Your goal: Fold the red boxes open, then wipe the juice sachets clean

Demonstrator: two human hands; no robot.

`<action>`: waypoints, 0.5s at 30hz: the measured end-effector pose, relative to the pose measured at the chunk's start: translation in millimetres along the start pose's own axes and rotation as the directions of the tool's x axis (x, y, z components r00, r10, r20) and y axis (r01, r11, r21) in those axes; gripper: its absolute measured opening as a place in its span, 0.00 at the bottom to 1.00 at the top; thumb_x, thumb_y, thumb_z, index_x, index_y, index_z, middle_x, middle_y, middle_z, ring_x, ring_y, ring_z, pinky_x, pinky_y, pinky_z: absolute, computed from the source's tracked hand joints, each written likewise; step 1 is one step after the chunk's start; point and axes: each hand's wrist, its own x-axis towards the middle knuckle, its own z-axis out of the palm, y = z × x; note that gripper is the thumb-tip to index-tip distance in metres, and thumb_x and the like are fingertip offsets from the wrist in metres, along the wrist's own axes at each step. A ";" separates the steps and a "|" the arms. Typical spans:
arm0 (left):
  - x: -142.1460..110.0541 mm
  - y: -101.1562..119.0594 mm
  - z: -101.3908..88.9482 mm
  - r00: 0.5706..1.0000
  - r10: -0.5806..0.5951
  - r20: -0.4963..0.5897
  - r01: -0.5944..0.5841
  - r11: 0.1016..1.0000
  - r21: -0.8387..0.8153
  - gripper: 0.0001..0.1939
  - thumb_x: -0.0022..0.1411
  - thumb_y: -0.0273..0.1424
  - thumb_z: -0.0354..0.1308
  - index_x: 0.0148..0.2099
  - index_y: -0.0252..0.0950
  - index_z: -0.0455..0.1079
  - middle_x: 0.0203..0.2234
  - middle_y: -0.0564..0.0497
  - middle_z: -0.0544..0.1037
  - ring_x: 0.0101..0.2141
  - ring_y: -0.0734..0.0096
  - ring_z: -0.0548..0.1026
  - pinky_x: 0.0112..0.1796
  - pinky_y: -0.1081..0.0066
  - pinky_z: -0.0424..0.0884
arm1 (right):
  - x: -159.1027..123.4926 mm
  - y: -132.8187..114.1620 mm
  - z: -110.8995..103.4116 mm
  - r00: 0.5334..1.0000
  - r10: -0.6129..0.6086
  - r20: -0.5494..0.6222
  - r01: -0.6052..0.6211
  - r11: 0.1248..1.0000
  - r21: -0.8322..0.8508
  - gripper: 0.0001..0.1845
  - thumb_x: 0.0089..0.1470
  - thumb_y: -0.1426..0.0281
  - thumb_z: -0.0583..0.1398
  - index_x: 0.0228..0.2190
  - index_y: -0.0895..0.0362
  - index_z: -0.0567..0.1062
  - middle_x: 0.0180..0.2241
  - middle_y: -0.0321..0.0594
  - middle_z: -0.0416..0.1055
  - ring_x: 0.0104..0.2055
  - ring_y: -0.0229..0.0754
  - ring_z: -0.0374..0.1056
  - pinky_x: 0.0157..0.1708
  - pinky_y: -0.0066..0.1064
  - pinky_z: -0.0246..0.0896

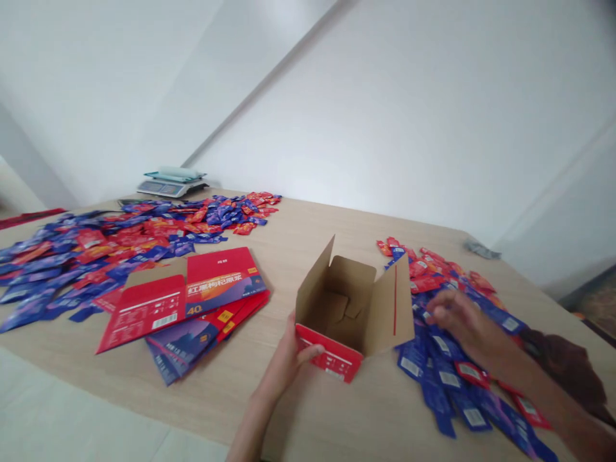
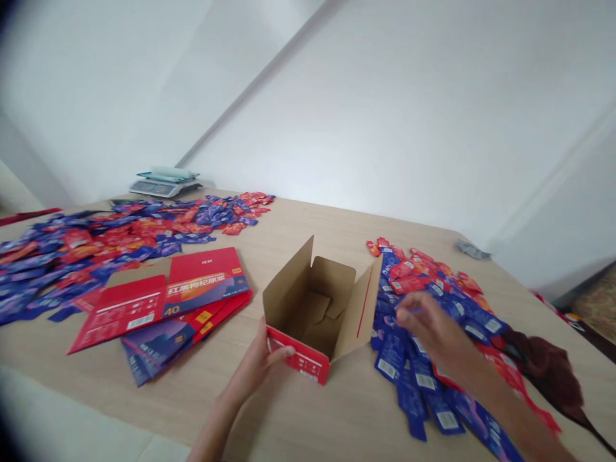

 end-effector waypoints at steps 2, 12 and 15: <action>18.5 -2.8 -3.5 0.999 0.052 0.006 -0.052 0.998 0.042 0.39 0.64 0.39 0.69 0.71 0.43 0.57 0.62 0.42 0.71 0.62 0.51 0.69 0.64 0.53 0.64 | -30.1 42.5 48.4 0.982 0.101 0.162 -0.126 0.980 0.151 0.32 0.57 0.44 0.63 0.55 0.50 0.73 0.56 0.52 0.76 0.52 0.54 0.78 0.47 0.45 0.77; 114.0 -48.3 1.2 0.955 0.019 -0.296 0.054 0.969 0.240 0.32 0.63 0.45 0.67 0.63 0.37 0.64 0.54 0.39 0.69 0.49 0.53 0.74 0.49 0.53 0.74 | -5.7 55.8 218.8 0.949 0.124 0.289 -0.226 0.908 0.354 0.55 0.52 0.50 0.63 0.73 0.56 0.50 0.70 0.53 0.60 0.62 0.54 0.72 0.61 0.47 0.68; 120.4 -58.1 16.7 0.928 -0.018 -0.371 0.099 0.975 0.200 0.30 0.71 0.46 0.57 0.66 0.35 0.61 0.57 0.35 0.69 0.52 0.52 0.74 0.51 0.52 0.73 | 15.4 70.7 208.8 0.972 0.098 0.214 -0.156 0.948 0.277 0.43 0.51 0.56 0.63 0.66 0.54 0.66 0.62 0.48 0.73 0.56 0.53 0.76 0.56 0.44 0.72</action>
